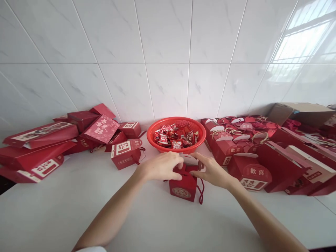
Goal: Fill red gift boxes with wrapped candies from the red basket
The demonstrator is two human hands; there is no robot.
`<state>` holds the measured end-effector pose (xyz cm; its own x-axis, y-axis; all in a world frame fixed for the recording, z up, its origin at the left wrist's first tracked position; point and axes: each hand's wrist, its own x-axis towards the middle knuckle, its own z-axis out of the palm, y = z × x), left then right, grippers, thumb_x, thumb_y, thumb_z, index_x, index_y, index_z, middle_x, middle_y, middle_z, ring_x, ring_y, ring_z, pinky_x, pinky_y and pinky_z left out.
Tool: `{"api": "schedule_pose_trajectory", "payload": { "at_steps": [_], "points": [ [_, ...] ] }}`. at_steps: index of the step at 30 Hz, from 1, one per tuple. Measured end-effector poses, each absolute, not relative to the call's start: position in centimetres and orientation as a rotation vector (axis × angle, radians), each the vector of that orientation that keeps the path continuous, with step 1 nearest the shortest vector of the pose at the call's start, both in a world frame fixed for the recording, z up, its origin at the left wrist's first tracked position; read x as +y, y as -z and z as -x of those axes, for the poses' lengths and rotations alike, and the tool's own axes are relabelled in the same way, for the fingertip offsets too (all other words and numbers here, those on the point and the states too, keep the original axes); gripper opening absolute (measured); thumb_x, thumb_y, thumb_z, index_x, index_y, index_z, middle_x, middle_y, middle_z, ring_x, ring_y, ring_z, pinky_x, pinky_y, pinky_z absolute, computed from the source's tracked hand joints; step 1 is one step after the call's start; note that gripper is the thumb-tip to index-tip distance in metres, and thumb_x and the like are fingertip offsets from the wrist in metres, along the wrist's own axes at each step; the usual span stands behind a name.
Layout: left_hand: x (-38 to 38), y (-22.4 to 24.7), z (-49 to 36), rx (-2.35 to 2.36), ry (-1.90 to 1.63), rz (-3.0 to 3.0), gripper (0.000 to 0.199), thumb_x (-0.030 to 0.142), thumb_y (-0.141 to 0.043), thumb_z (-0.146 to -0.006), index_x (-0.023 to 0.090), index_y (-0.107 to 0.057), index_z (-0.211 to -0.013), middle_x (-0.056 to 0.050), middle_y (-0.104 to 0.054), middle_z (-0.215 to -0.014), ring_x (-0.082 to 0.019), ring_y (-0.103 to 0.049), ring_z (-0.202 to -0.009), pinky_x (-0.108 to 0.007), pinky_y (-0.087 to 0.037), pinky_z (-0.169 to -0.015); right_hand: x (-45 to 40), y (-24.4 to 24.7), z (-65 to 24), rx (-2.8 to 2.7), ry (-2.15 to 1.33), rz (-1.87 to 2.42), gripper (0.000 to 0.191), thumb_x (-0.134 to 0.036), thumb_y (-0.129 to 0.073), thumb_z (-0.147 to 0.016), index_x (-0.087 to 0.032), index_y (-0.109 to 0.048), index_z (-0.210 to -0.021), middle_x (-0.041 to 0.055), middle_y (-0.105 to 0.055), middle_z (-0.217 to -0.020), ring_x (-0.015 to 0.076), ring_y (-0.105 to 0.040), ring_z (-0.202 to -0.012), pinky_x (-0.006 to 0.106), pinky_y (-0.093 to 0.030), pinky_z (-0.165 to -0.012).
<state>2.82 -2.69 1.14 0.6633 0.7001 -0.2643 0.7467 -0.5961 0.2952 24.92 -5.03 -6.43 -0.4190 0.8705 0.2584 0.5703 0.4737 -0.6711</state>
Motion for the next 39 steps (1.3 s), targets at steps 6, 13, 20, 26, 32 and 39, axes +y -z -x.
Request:
{"api": "schedule_pose_trajectory", "payload": {
  "at_steps": [6,13,20,26,32,39],
  "points": [
    [-3.1,-1.3,-2.8,1.390,0.144,-2.487,0.039,0.048,-0.076,-0.074,0.021,-0.061,-0.098,-0.004,-0.062,-0.106,-0.025,-0.062,-0.090,-0.030,-0.040,-0.064,-5.2,9.0,-25.3,-2.038,-0.641,0.893,0.027,-0.043,-0.059,-0.097,-0.023,-0.076,-0.104,0.0105,-0.069,-0.116,0.0210,-0.068,-0.098,0.032,-0.056,-0.081],
    [-1.9,-0.9,-2.7,1.096,0.257,-2.377,0.033,0.045,-0.067,-0.083,0.027,-0.066,-0.110,-0.005,-0.059,-0.119,-0.025,-0.063,-0.100,-0.027,-0.044,-0.070,-4.9,8.7,-26.3,-1.816,-0.787,1.103,0.043,-0.060,-0.056,-0.093,-0.020,-0.070,-0.094,0.0066,-0.070,-0.089,0.0163,-0.062,-0.071,0.029,-0.050,-0.065],
    [-0.6,-0.4,-2.5,1.038,0.283,-2.302,0.042,0.051,-0.070,-0.077,0.026,-0.063,-0.110,-0.004,-0.063,-0.115,-0.023,-0.064,-0.091,-0.027,-0.045,-0.068,-4.4,9.0,-27.6,-1.928,-1.430,1.224,0.060,-0.072,-0.063,-0.080,-0.016,-0.056,-0.059,-0.0027,-0.049,-0.057,0.0106,-0.041,-0.058,0.027,-0.032,-0.057],
    [-0.9,-0.7,-2.5,1.085,0.346,-2.217,0.046,0.054,-0.070,-0.077,0.027,-0.059,-0.113,0.002,-0.064,-0.075,-0.022,-0.065,-0.072,-0.026,-0.040,-0.058,-4.7,8.2,-27.9,-1.521,-1.749,1.001,0.038,-0.047,-0.086,-0.069,-0.015,-0.067,-0.066,0.0033,-0.068,-0.070,0.0140,-0.057,-0.069,0.029,-0.044,-0.071],
    [-1.3,-0.7,-2.5,1.134,0.323,-2.275,0.050,0.056,-0.068,-0.078,0.026,-0.060,-0.118,-0.002,-0.067,-0.089,-0.023,-0.065,-0.077,-0.026,-0.039,-0.058,-5.0,7.5,-27.6,-1.285,-1.695,0.679,0.030,-0.041,-0.081,-0.080,-0.018,-0.063,-0.072,0.0019,-0.067,-0.072,0.0119,-0.059,-0.063,0.026,-0.045,-0.062],
    [-0.4,-0.5,-1.9,1.026,0.284,-2.347,0.050,0.053,-0.073,-0.076,0.024,-0.066,-0.116,-0.001,-0.067,-0.083,-0.023,-0.064,-0.077,-0.027,-0.039,-0.059,-5.3,5.5,-26.6,-1.409,-1.587,0.677,0.027,-0.037,-0.082,-0.080,-0.017,-0.073,-0.096,0.0049,-0.072,-0.082,0.0117,-0.060,-0.066,0.026,-0.047,-0.065]
  ]
}}
